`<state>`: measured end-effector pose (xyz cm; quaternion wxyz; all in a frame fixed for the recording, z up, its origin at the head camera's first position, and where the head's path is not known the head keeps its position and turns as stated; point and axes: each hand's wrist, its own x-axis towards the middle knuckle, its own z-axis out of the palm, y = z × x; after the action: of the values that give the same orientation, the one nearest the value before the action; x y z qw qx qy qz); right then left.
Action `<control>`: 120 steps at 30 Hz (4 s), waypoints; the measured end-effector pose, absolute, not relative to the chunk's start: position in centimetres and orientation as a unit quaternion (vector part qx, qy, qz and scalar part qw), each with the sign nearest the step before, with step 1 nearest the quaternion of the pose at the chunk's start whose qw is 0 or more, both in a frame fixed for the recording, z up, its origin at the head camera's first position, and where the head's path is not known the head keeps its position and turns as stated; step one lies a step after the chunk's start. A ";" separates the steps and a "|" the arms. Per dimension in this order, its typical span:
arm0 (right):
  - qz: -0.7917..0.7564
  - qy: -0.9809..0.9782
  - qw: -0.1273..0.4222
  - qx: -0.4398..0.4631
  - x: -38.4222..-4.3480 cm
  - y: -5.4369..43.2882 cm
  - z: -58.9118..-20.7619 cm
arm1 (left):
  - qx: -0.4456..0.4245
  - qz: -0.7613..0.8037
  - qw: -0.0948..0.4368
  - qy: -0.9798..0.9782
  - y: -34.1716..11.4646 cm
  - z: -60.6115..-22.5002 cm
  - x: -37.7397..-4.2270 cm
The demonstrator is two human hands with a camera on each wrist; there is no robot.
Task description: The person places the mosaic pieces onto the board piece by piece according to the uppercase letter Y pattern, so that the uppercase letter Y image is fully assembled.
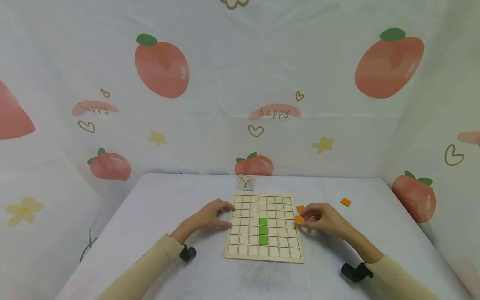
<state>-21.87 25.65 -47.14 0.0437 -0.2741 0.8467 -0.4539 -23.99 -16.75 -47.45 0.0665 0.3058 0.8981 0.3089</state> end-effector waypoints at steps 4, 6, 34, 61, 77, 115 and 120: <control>-0.471 0.836 0.042 -0.278 -22.3 25.1 -47.4 | 0.291 0.303 0.080 0.904 -16.7 -47.7 -24.2; -0.480 0.831 0.047 -0.279 -22.4 24.8 -47.5 | 0.280 0.303 0.089 0.907 -16.6 -47.7 -24.2; -0.508 0.813 0.065 -0.276 -24.9 18.4 -47.4 | 0.293 0.306 0.080 0.902 -16.7 -47.5 -24.0; -0.489 0.834 0.081 -0.241 -28.4 10.7 -46.9 | 0.276 0.303 0.102 0.906 -16.7 -47.4 -24.5; -0.442 0.859 0.068 -0.250 -28.8 9.8 -46.9 | 0.270 0.310 0.105 0.905 -16.7 -47.5 -24.6; -0.452 0.859 0.076 -0.229 -28.6 8.9 -47.1 | 0.273 0.311 0.105 0.905 -16.7 -47.1 -24.4; -0.451 0.860 0.080 -0.226 -28.6 8.8 -46.9 | 0.276 0.308 0.101 0.905 -16.7 -47.1 -24.4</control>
<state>-28.56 8.84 -46.95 0.0801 -0.2256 0.8598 -0.4509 -24.38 -16.74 -47.11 0.1009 0.2762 0.9048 0.3079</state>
